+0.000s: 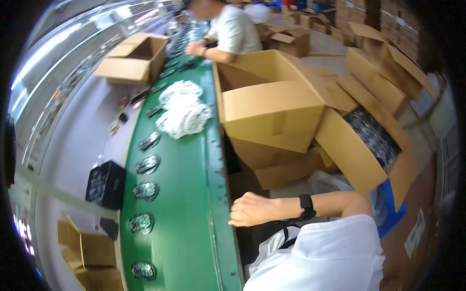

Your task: The person assembles small electronic devices on a green workbench. They pick up green circuit boards and attach small circular components to them by hand, placing the finished units in a line on the table.

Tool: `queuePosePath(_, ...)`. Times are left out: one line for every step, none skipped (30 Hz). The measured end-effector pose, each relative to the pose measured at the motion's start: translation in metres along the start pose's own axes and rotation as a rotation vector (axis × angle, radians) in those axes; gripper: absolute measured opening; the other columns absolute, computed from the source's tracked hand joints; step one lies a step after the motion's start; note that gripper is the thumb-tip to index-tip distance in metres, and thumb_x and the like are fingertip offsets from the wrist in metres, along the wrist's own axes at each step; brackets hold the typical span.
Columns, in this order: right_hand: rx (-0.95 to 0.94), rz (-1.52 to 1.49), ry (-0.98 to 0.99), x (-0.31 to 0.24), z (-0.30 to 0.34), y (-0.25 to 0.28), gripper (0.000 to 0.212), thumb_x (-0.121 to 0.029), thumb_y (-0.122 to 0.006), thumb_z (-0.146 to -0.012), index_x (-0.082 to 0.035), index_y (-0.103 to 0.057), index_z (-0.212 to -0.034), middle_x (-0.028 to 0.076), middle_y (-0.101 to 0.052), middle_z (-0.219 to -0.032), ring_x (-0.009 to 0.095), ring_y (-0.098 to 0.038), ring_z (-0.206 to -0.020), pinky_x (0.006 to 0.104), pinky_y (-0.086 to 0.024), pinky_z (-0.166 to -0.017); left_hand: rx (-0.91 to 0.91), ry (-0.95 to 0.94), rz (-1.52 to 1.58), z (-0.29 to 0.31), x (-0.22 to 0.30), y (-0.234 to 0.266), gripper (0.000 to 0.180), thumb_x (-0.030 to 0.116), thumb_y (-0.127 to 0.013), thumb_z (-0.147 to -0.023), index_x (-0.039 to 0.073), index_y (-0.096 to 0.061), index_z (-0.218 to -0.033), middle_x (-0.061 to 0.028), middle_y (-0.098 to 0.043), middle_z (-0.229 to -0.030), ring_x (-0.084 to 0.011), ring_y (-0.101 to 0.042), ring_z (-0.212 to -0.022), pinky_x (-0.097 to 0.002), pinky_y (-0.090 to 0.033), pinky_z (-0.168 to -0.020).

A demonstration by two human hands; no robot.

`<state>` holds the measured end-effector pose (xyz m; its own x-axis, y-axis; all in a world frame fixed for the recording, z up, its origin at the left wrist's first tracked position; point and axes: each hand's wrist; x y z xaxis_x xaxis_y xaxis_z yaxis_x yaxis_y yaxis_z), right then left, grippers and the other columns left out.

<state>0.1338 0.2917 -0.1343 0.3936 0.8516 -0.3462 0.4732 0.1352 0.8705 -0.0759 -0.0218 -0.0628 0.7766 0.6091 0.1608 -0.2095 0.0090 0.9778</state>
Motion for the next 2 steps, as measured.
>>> queuePosePath(-0.014, 0.018, -0.1, 0.007, 0.022, 0.001, 0.034, -0.03, -0.07, -0.088, -0.004, -0.064, -0.067, 0.009, -0.063, -0.064, 0.027, -0.066, -0.068, 0.0414, -0.051, -0.054, -0.025, -0.006, -0.027, -0.001, -0.004, 0.001, 0.059, 0.033, -0.063, -0.098, 0.012, -0.046, -0.15, -0.0241, -0.034, -0.158, -0.0478, -0.036, -0.14, -0.057, -0.031, -0.115)
queuePosePath(-0.002, 0.028, -0.139, 0.009, 0.037, -0.001, 0.034, -0.03, -0.07, -0.088, -0.004, -0.064, -0.067, 0.009, -0.063, -0.064, 0.027, -0.066, -0.068, 0.0414, -0.051, -0.054, -0.048, -0.01, -0.054, -0.001, -0.008, 0.003, 0.061, 0.034, -0.065, -0.096, 0.012, -0.046, -0.15, -0.0232, -0.034, -0.158, -0.048, -0.034, -0.141, -0.058, -0.03, -0.114)
Point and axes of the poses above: each hand's wrist, its own z-axis away from the middle knuckle, its own y-axis out of the back of the hand, x = y × z
